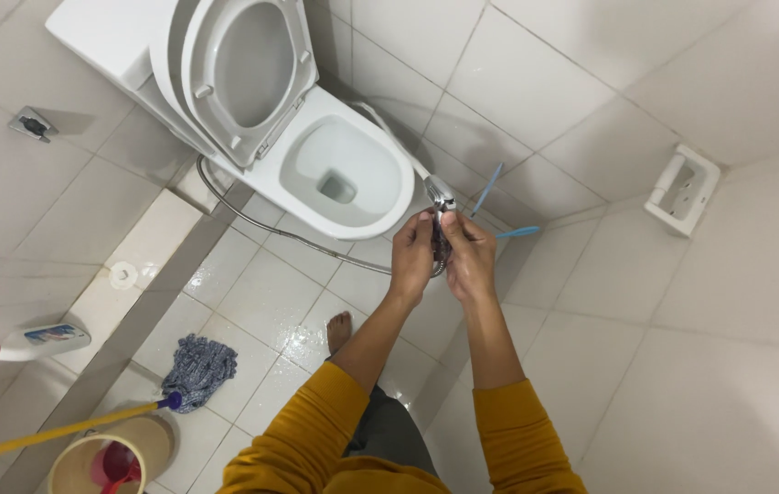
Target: Mop the bathroom floor and test the water flow of a bidet sprayer.
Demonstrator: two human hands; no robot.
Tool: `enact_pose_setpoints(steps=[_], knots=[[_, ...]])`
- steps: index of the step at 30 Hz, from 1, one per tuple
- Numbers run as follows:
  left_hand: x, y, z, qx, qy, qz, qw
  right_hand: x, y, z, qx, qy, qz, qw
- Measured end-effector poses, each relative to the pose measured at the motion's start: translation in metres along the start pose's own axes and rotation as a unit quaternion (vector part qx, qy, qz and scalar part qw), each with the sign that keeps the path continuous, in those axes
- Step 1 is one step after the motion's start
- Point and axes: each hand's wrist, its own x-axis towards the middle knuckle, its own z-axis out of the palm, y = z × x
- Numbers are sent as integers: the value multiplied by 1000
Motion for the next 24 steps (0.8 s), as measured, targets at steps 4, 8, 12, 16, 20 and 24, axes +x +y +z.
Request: enact_pose_setpoints(steps=[4, 8, 12, 16, 20, 24], knots=[[25, 20, -5, -25, 4, 7, 1000, 25, -5, 28, -14, 15, -13, 1000], [53, 38, -12, -35, 1, 3, 999, 55, -4, 46, -21, 31, 0, 999], [81, 54, -24, -79, -6, 2, 997, 81, -9, 71, -8, 18, 5, 1000], [92, 72, -54, -140, 27, -11, 990, 89, -1, 96, -67, -60, 40, 995], [101, 76, -100, -188, 103, -1, 977, 104, 27, 137, -96, -188, 104, 972], [82, 74, -142, -237, 214, 34, 947, 110, 70, 158, -114, -305, 181, 928]])
